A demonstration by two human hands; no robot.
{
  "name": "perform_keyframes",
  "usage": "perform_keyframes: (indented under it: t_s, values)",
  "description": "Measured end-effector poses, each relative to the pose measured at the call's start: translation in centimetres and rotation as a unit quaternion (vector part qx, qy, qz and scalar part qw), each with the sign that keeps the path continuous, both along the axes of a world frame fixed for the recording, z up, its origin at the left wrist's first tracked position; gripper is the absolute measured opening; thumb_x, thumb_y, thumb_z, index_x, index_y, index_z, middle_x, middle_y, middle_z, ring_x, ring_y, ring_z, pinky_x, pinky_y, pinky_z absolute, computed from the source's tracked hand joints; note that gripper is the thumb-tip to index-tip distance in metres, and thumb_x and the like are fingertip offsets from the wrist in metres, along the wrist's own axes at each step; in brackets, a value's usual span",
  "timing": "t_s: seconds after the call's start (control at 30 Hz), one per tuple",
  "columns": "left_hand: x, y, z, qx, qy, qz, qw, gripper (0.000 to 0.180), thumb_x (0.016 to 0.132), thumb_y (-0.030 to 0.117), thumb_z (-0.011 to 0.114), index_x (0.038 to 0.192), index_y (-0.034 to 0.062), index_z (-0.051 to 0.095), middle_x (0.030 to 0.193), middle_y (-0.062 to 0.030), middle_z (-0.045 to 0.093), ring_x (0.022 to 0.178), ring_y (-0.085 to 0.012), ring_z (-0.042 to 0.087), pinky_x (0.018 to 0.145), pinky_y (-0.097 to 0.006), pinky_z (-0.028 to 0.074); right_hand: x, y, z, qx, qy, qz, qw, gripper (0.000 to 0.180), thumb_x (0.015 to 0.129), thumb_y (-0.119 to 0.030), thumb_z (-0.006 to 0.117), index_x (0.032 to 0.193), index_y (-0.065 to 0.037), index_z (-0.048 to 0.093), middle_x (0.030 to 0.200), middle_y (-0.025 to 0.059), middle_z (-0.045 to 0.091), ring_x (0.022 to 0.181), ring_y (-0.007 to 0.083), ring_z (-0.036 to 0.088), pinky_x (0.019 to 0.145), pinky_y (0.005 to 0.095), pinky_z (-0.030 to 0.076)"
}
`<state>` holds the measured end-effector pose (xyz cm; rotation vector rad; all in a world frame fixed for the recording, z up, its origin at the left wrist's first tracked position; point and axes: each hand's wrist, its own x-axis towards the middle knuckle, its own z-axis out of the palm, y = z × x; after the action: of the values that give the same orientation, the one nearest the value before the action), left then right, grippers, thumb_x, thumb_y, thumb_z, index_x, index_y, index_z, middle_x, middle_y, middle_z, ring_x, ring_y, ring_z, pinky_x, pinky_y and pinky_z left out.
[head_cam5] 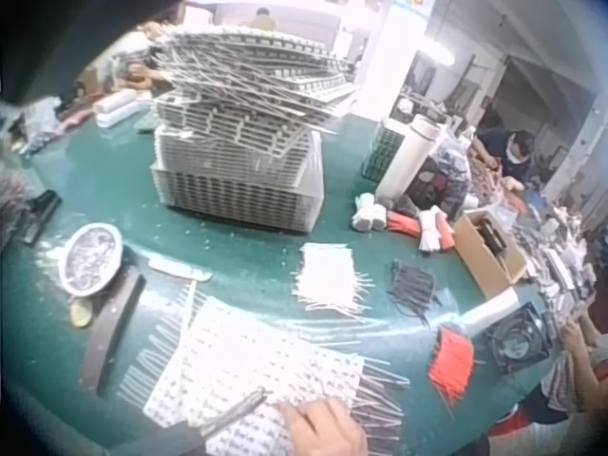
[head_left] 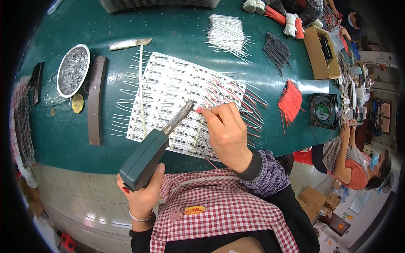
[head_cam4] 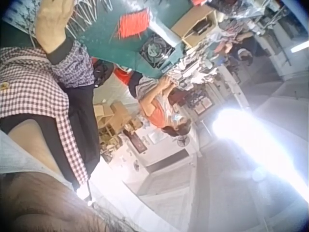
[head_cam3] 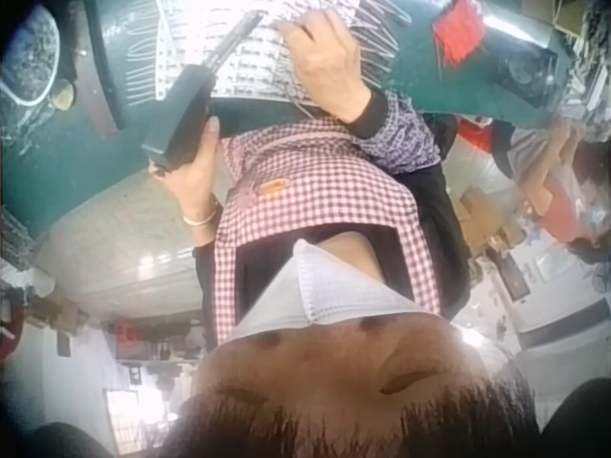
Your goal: The person applies heat to strips of electronic components using a heat gun.
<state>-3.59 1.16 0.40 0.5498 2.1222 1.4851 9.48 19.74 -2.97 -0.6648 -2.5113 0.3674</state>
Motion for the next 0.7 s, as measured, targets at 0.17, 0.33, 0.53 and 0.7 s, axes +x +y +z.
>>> perform_keyframes:
  t_s: [0.17, 0.33, 0.53, 0.7]
  values:
    - [0.2, -0.1, 0.1, 0.016, 0.009, 0.012, 1.000, 0.020, 0.073, 0.004, 0.080, 0.091, -0.0015, 0.072, 0.080, -0.0071, 0.070, 0.066, -0.0146, 0.063, 0.061, -0.028, 0.048, 0.3, -0.5, 0.7, 0.001, 0.010, 0.011, 1.000, 0.028, 0.073, 0.004, 0.066, 0.101, 0.004, 0.067, 0.084, 0.0087, 0.053, 0.077, 0.0240, 0.052, 0.063, 0.0328, 0.046]
    - [0.1, -0.9, -0.1, 0.017, -0.004, -0.015, 1.000, 0.023, 0.073, 0.003, 0.080, 0.094, -0.0015, 0.071, 0.084, -0.0079, 0.071, 0.069, -0.0142, 0.064, 0.061, -0.027, 0.048, 0.5, -1.1, 0.3, -0.033, 0.019, 0.001, 0.999, 0.029, 0.072, 0.009, 0.069, 0.099, 0.000, 0.069, 0.080, 0.0068, 0.056, 0.073, 0.0228, 0.053, 0.062, 0.0335, 0.045]
    - [0.4, -1.8, -1.0, 0.009, 0.053, -0.025, 0.998, 0.025, 0.071, 0.001, 0.081, 0.093, -0.0017, 0.071, 0.092, -0.0097, 0.071, 0.072, -0.0140, 0.065, 0.061, -0.027, 0.048, 0.4, -1.3, 0.4, -0.035, 0.010, -0.004, 0.999, 0.028, 0.073, 0.009, 0.070, 0.100, 0.000, 0.069, 0.080, 0.0067, 0.055, 0.073, 0.0226, 0.053, 0.062, 0.0335, 0.045]
    - [0.5, -1.3, -0.7, 0.028, 0.013, -0.028, 0.999, 0.023, 0.070, -0.002, 0.079, 0.091, -0.0027, 0.069, 0.090, -0.0097, 0.070, 0.071, -0.0139, 0.065, 0.063, -0.027, 0.049, 0.7, -1.2, 0.2, -0.027, -0.004, 0.013, 1.000, 0.032, 0.072, 0.005, 0.063, 0.103, 0.004, 0.067, 0.084, 0.0082, 0.052, 0.078, 0.0237, 0.052, 0.061, 0.0323, 0.045]
